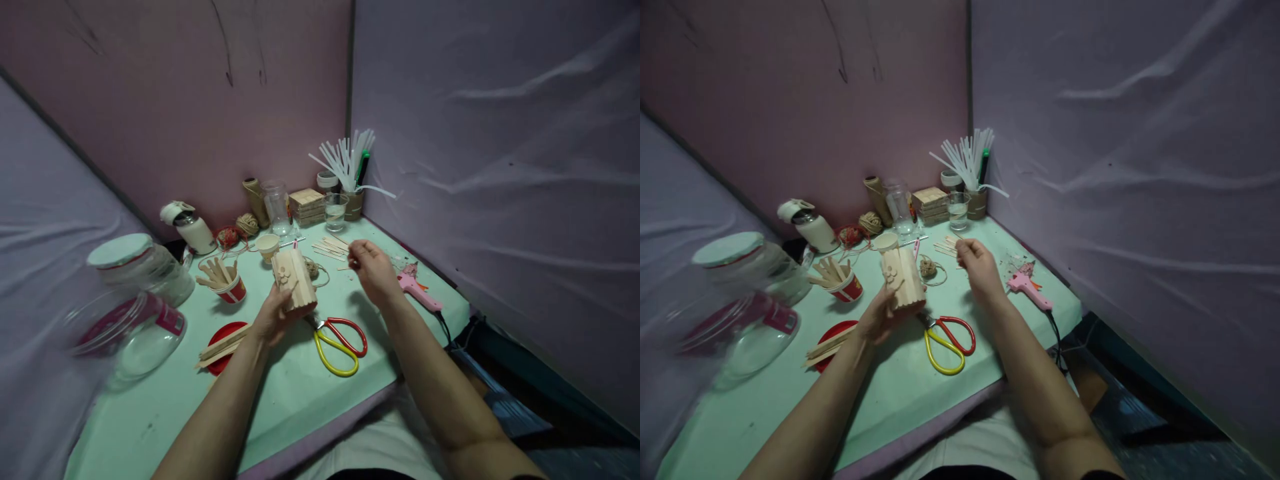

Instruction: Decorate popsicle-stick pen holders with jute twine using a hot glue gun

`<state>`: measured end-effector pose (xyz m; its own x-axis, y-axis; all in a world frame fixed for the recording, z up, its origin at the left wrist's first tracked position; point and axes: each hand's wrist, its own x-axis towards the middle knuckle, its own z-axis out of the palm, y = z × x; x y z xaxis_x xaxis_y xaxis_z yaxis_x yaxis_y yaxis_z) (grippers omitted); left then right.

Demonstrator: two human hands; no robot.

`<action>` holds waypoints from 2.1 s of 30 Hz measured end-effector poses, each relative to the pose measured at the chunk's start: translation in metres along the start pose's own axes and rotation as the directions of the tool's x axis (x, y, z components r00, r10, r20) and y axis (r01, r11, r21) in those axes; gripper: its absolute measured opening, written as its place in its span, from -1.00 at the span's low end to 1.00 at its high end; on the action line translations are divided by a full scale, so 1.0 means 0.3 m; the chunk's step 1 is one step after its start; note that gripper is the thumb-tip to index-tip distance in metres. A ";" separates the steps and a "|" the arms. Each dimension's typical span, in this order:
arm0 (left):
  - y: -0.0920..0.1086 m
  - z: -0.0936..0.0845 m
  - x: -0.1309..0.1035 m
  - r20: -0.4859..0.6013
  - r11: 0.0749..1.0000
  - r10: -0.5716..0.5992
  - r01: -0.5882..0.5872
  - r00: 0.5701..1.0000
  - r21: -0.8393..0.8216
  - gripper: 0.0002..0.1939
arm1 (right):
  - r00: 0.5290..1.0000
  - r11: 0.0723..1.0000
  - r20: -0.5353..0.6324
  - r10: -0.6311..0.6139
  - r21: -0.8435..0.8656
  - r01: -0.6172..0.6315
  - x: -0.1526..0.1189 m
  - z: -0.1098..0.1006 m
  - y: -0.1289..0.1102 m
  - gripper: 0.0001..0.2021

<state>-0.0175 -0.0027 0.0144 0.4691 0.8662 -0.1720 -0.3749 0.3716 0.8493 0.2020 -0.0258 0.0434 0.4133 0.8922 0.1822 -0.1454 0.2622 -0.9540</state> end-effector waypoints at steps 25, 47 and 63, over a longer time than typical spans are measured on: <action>-0.047 -0.002 0.007 0.011 0.991 0.048 -0.049 0.999 0.128 -0.03 | 0.807 0.930 0.550 0.217 -0.368 0.001 -0.078 0.098 0.086 0.03; 0.138 0.056 -0.162 -0.150 0.496 0.504 -0.143 0.851 0.856 -0.69 | 0.994 0.684 0.104 0.029 -0.727 0.056 -0.052 -0.076 0.191 0.30; 0.159 -0.316 -0.416 -0.100 0.140 0.682 0.006 0.725 0.990 -0.82 | 0.993 0.158 0.083 -0.086 -0.983 0.096 -0.177 -0.469 0.035 -0.32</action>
<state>-0.1699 -0.0614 0.0291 0.0040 0.9146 0.4043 0.7418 -0.2738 0.6121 0.3050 -0.1221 -0.0097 0.3483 0.8938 0.2825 0.9000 -0.2347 -0.3672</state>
